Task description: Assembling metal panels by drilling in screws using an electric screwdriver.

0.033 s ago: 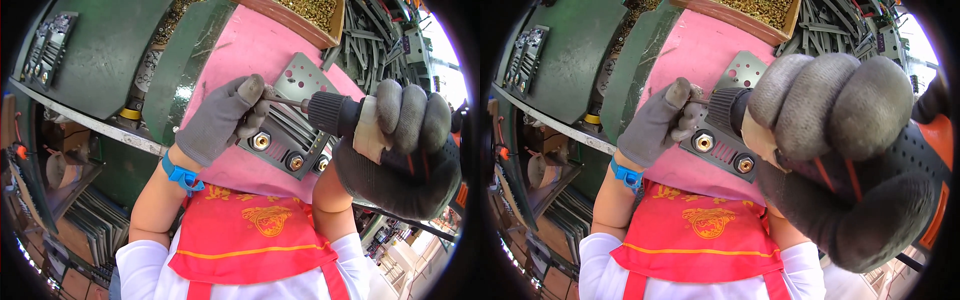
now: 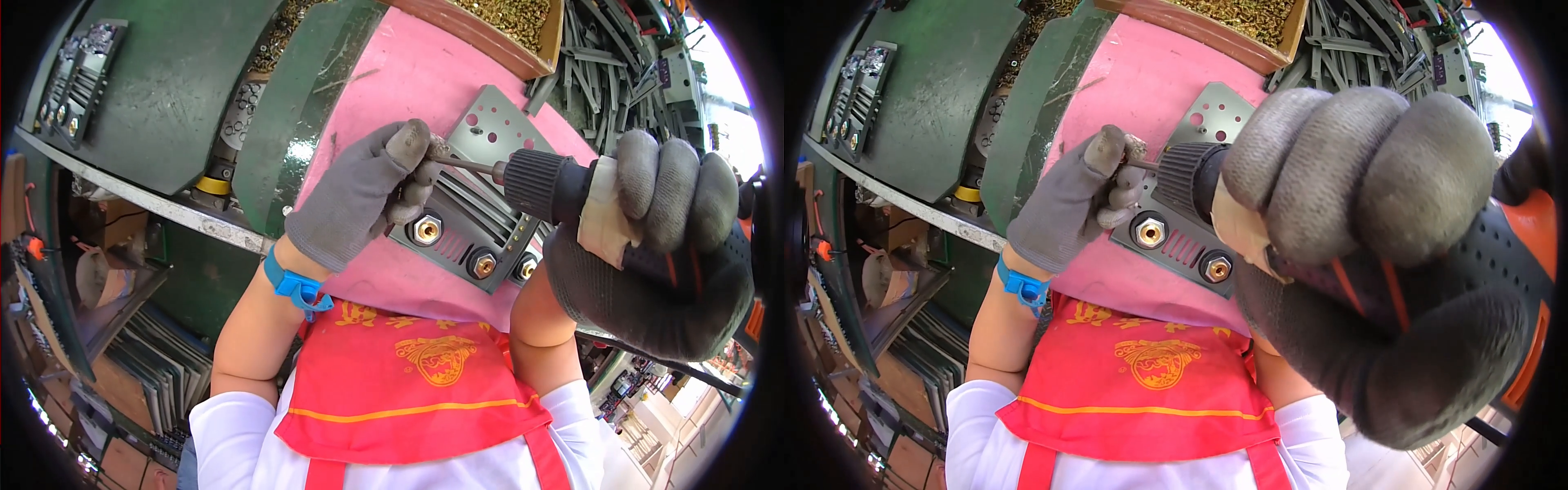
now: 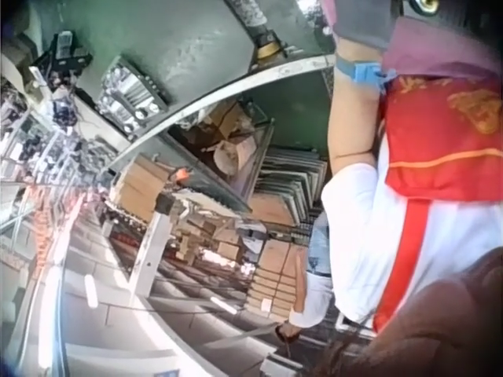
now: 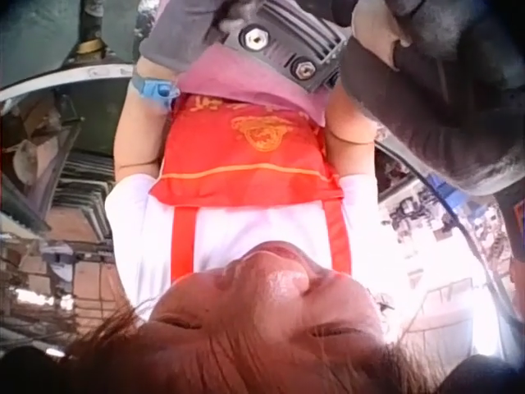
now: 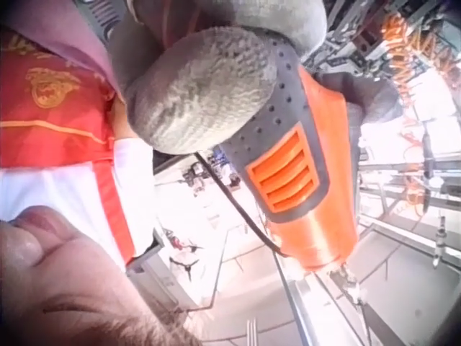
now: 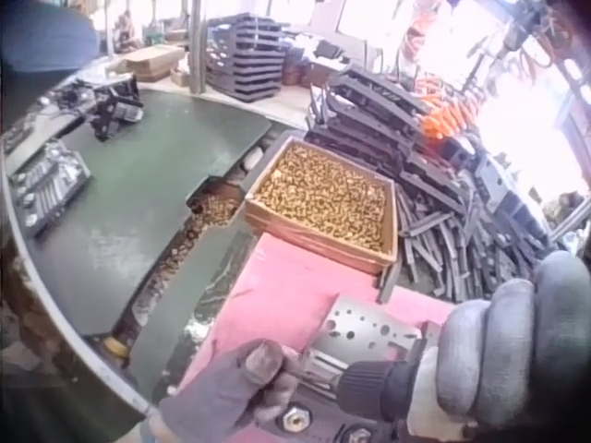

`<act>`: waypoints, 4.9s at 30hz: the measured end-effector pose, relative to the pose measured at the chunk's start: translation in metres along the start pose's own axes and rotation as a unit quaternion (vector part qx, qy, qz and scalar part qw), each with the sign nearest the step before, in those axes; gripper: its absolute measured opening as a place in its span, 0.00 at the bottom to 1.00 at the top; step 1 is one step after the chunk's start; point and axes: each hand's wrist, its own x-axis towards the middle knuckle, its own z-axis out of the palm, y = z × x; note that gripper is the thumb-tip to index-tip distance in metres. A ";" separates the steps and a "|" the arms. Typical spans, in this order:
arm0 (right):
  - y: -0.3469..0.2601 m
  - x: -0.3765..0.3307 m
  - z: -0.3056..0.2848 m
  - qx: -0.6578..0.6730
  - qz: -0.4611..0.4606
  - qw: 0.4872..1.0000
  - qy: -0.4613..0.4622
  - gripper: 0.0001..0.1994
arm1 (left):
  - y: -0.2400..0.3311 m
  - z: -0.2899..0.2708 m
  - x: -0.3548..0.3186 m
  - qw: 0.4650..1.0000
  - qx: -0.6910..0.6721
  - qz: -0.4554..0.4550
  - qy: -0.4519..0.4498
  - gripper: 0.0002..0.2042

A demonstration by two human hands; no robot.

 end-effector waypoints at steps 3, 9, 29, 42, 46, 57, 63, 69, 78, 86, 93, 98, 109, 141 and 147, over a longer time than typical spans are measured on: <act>0.005 -0.001 0.005 0.050 -0.033 0.998 0.022 0.13 | -0.001 -0.003 0.000 0.999 -0.019 0.024 -0.008 0.21; 0.014 -0.002 0.014 0.147 -0.098 0.982 0.061 0.14 | 0.005 0.002 -0.004 0.999 0.036 0.002 0.000 0.22; 0.013 -0.013 0.001 0.032 -0.056 0.998 -0.008 0.15 | 0.000 0.016 -0.011 0.992 -0.096 -0.080 0.008 0.28; 0.019 0.001 -0.052 -0.050 0.040 0.996 -0.068 0.12 | -0.018 0.007 -0.015 0.884 0.441 0.052 0.146 0.20; 0.033 0.003 -0.052 -0.062 0.058 0.994 -0.067 0.12 | -0.034 -0.006 -0.006 0.896 0.406 0.157 0.090 0.20; 0.041 0.003 -0.049 -0.092 0.095 0.987 -0.092 0.12 | -0.035 -0.010 -0.005 0.882 0.427 0.186 0.071 0.21; 0.059 0.014 -0.027 -0.106 0.105 0.981 -0.123 0.13 | -0.031 -0.008 -0.008 0.869 0.463 0.159 0.069 0.22; 0.058 0.020 -0.032 -0.116 0.114 0.975 -0.150 0.14 | -0.018 0.000 -0.017 0.891 0.431 0.107 0.096 0.19; -0.004 0.001 -0.039 0.123 0.032 0.987 -0.102 0.07 | -0.003 -0.008 -0.022 0.989 0.103 0.062 0.083 0.18; 0.023 0.005 0.005 0.089 0.004 0.992 -0.089 0.07 | -0.001 -0.013 -0.012 0.997 0.058 0.003 -0.043 0.23; 0.022 0.004 0.005 0.068 -0.007 0.995 -0.072 0.08 | 0.001 -0.004 -0.014 0.997 0.081 -0.006 0.016 0.27; 0.029 0.006 0.012 0.048 -0.010 0.997 -0.060 0.08 | -0.003 -0.004 -0.009 0.999 0.037 -0.014 -0.001 0.28; 0.018 -0.003 -0.023 0.004 -0.004 1.000 -0.013 0.09 | -0.023 0.005 -0.021 0.881 0.445 0.092 0.134 0.21; 0.015 -0.022 -0.033 -0.082 -0.069 0.994 -0.031 0.05 | -0.047 -0.009 -0.015 0.833 0.485 0.232 0.127 0.12; 0.010 -0.022 -0.036 -0.094 -0.080 0.991 -0.056 0.06 | -0.032 -0.004 -0.022 0.825 0.530 0.165 0.105 0.14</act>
